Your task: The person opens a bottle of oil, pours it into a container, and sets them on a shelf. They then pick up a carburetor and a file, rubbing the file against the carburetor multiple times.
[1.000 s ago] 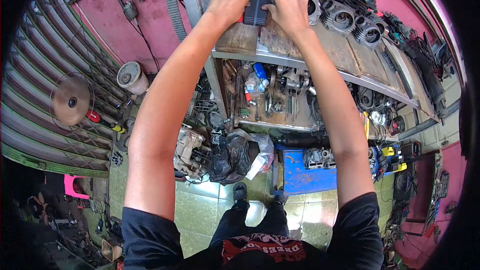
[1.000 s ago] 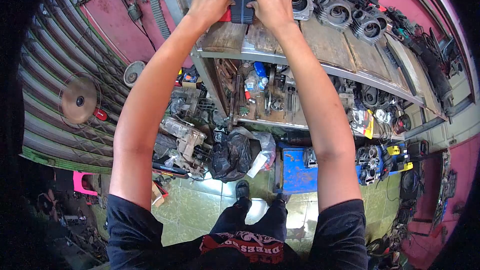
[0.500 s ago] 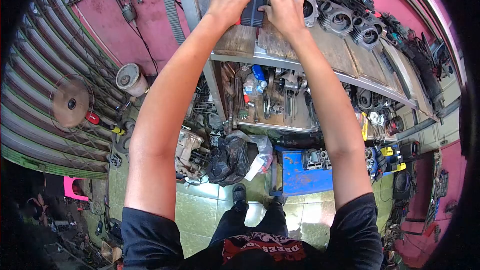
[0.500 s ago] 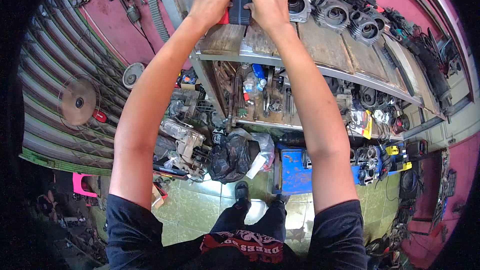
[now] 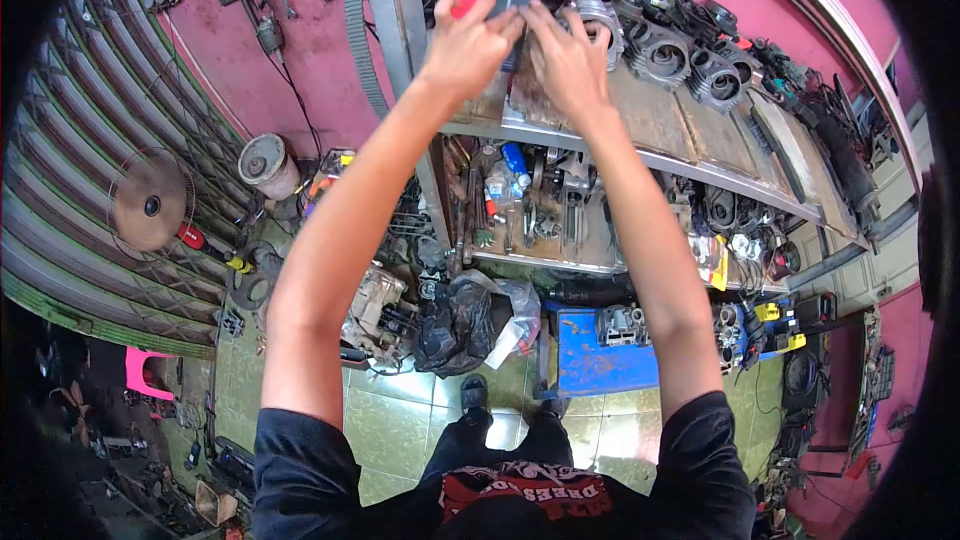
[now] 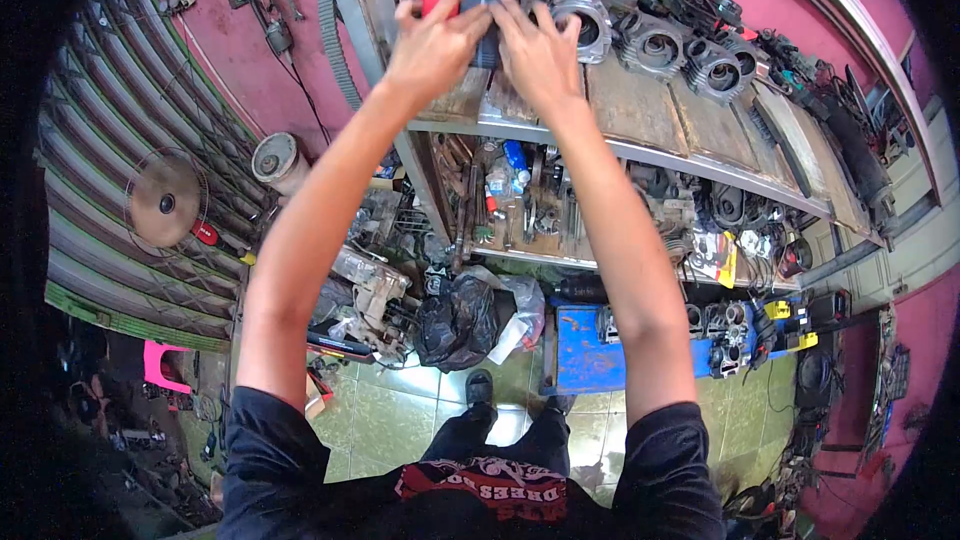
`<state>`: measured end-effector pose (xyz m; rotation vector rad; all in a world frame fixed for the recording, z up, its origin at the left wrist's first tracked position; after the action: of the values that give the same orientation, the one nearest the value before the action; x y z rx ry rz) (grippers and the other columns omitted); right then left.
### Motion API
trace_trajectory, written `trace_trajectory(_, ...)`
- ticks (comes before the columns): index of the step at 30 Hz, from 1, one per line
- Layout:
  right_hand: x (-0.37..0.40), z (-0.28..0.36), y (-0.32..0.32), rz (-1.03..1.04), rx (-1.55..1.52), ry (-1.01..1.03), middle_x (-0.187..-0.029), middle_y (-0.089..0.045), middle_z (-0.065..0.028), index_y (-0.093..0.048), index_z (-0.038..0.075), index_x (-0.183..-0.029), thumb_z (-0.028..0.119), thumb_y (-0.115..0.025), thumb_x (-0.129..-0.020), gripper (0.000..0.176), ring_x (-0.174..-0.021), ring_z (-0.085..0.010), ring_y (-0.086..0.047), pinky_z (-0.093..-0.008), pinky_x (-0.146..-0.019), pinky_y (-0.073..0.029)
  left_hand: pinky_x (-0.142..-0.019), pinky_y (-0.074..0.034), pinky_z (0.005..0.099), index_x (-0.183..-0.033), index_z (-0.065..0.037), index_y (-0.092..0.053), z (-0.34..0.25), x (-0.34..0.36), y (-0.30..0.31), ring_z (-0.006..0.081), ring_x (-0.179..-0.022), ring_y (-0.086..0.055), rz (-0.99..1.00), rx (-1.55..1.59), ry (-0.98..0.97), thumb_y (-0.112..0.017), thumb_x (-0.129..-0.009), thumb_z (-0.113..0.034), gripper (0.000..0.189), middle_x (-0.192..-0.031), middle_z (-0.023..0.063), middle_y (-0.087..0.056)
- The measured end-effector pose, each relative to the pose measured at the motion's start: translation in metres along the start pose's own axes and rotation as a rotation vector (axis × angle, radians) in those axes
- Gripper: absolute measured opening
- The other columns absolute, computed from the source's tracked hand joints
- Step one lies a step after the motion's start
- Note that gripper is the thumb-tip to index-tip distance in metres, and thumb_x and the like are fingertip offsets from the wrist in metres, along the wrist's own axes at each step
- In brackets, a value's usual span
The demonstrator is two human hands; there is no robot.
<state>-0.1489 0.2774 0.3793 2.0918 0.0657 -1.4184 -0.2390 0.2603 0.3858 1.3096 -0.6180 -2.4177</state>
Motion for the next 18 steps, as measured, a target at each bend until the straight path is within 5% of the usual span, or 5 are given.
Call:
trace_trajectory(3,0.033,0.007,0.031,-0.016,-0.134,-0.028,-0.133,-0.069,-0.0006,-0.071,0.016,-0.121,0.018,-0.072,-0.084,0.037,-0.117,-0.026,-0.059,-0.052,-0.098,-0.037,-0.1,-0.028,0.0574,-0.103,-0.02,-0.075,-0.025,0.026,0.031,0.0166,-0.121,-0.058,-0.084,0.199,0.082,-0.069,-0.081,-0.014,0.023,-0.104,-0.0054,-0.074)
trace_trajectory(6,0.078,0.014,0.059,0.0,-0.203,-0.082,-0.125,-0.073,-0.0014,-0.075,0.015,-0.112,0.016,-0.074,-0.082,0.03,-0.116,-0.0276,-0.06,-0.0514,-0.1,-0.037,-0.097,-0.029,0.0555,-0.099,-0.019,-0.075,-0.062,0.055,0.043,0.0173,-0.117,-0.06,-0.037,0.39,0.178,-0.072,-0.08,-0.016,0.019,-0.098,-0.0022,-0.073)
trace_trajectory(12,0.191,0.027,0.082,0.253,-0.246,-0.185,-0.129,-0.071,-0.0017,-0.075,0.013,-0.117,0.014,-0.073,-0.081,0.036,-0.124,-0.0295,-0.058,-0.0594,-0.116,-0.029,-0.096,-0.028,0.0545,-0.099,-0.014,-0.076,-0.158,0.119,0.036,0.0162,-0.119,-0.06,0.118,0.657,0.303,-0.076,-0.073,-0.016,0.026,-0.103,-0.0009,-0.073)
trace_trajectory(14,0.233,0.03,0.091,0.314,-0.234,-0.232,-0.129,-0.07,-0.002,-0.074,0.012,-0.119,0.015,-0.072,-0.082,0.037,-0.128,-0.0299,-0.057,-0.0605,-0.119,-0.026,-0.098,-0.027,0.057,-0.097,-0.013,-0.074,-0.195,0.138,0.033,0.0179,-0.125,-0.057,0.191,0.776,0.296,-0.072,-0.081,-0.018,0.017,-0.102,-0.0004,-0.073)
trace_trajectory(18,0.319,0.029,0.107,0.476,-0.274,-0.346,-0.13,-0.07,-0.0038,-0.073,0.01,-0.123,0.014,-0.07,-0.083,0.039,-0.13,-0.0303,-0.055,-0.0583,-0.122,-0.022,-0.101,-0.025,0.0582,-0.101,-0.016,-0.077,-0.269,0.178,0.029,0.0152,-0.129,-0.057,0.294,0.862,0.26,-0.075,-0.077,-0.017,0.025,-0.11,-0.0035,-0.074)
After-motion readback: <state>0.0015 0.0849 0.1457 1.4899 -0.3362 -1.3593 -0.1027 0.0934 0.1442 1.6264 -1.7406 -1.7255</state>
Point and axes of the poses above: each hand's wrist, its own x-axis away from the middle knuckle, its own y-axis out of the back of the hand, z = x × y, the point moved 10 cm from there along -x, towards the middle knuckle
